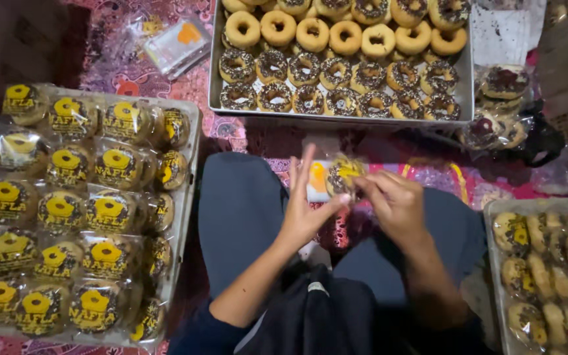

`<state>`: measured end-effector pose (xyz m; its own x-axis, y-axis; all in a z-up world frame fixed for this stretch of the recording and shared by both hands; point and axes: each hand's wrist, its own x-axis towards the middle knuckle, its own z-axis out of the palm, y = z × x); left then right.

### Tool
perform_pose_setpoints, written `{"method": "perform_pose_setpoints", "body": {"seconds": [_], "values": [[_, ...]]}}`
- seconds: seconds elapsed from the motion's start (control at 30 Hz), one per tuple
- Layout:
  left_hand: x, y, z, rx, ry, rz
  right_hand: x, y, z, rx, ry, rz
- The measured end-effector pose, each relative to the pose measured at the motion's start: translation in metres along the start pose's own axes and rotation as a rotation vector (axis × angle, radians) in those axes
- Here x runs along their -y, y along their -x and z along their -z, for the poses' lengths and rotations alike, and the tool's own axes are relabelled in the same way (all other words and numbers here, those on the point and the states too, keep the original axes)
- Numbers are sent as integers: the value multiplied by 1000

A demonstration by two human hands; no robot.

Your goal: The person sits on the floor and repeatedly picks doughnuts from a metal tray, places them into clear plastic bags, and sets the filled bags into a crate. The doughnuts include plain and chocolate-sprinkled varieties.

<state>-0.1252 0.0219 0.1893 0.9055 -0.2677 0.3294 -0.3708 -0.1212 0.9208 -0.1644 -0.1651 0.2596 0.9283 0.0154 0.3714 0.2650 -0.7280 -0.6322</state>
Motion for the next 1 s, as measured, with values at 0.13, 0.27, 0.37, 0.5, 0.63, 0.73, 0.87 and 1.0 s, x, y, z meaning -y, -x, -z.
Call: {"method": "perform_pose_setpoints", "body": {"seconds": [0.13,0.27,0.37,0.5,0.63,0.73,0.87,1.0], "values": [[-20,7,11,192,325,154,6,3,12,144,-75,-158],[-21,12,6,223,740,324,13,-1,23,102,-73,-338],[-20,17,-7,224,714,363,25,9,33,233,-195,-438],[-33,19,-9,288,857,440,46,16,41,79,431,218],[-59,26,14,679,-185,193,43,-3,51,364,481,466],[-70,26,34,803,-276,311,3,-39,61,855,1241,-231],[-53,3,46,681,-74,-318,-49,-7,39,401,872,297],[-31,11,39,559,599,-109,-56,86,-27,914,-606,-244]]}}
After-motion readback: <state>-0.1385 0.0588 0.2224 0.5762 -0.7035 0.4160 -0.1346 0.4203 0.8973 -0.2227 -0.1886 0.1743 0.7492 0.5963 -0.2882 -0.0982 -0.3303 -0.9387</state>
